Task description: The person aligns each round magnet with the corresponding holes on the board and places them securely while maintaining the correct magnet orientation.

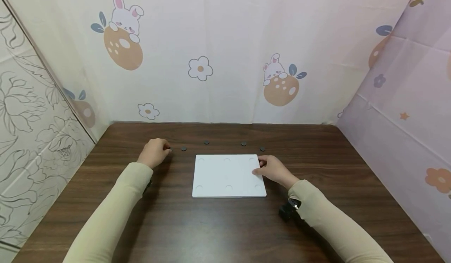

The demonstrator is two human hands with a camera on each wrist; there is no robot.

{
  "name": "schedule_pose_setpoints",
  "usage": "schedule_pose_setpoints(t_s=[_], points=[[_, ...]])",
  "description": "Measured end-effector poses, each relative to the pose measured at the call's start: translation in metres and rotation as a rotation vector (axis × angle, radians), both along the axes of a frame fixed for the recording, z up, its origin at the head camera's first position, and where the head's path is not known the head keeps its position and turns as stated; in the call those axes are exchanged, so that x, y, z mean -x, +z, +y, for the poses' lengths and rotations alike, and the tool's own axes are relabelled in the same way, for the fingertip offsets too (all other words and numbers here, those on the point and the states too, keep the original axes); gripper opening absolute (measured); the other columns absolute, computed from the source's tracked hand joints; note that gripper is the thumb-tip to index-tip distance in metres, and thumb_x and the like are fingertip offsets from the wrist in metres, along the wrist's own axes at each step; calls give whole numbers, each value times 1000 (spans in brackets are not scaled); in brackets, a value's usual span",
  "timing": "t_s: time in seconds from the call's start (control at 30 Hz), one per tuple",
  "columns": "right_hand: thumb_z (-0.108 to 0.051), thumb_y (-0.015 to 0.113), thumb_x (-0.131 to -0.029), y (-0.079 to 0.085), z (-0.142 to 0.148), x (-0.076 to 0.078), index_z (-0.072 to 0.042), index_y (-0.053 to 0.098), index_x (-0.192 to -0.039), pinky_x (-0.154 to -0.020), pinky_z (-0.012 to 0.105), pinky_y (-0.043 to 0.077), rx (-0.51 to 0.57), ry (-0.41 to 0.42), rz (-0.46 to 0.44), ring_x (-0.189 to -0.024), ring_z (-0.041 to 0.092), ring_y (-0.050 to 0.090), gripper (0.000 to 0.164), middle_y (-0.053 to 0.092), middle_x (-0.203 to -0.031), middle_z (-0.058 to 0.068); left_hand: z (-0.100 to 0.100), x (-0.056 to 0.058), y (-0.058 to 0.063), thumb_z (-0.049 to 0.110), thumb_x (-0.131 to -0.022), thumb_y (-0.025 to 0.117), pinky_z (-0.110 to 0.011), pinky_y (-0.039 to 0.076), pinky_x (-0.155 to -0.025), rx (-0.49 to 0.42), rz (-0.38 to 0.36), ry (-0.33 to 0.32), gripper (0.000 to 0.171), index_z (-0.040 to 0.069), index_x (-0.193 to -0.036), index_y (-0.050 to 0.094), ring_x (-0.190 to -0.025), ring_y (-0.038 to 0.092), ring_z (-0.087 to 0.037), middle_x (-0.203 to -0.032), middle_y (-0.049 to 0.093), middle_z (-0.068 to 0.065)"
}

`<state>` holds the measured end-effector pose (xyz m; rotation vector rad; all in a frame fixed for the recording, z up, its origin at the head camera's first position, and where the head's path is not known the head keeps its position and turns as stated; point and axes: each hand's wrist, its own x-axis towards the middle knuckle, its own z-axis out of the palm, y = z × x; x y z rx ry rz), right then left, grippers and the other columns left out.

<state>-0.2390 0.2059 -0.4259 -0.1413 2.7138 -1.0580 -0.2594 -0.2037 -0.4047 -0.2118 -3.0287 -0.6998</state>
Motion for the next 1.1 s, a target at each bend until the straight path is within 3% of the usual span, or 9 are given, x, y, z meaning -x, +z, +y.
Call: schedule_pose_setpoints(t_s=[0.5,0.77,1.1], points=[[-16,76,-83,0,1,0,6,53,-133,-65,27,43,14,0,6,-77,18,50,59,58,-100,12,35,-13,6,15,-93,67,-41,55,-79,-68,10,-66,21,1,-108,71,-90,66,-25,-103,71,-13],[-15,76,-83,1,1,-1,7,52,-134,-64,27,43,23,-6,-4,-75,18,50,60,58,-101,13,54,-19,3,13,-91,70,-40,54,-79,-66,53,-124,18,1,-104,73,-89,64,-24,-100,69,-14],[-15,76,-84,0,0,-1,7,51,-136,-63,27,43,30,-11,-14,-74,18,50,62,56,-102,14,71,-20,0,13,-89,71,-36,54,-75,-68,65,-144,16,2,-101,74,-84,62,-20,-96,67,-11]])
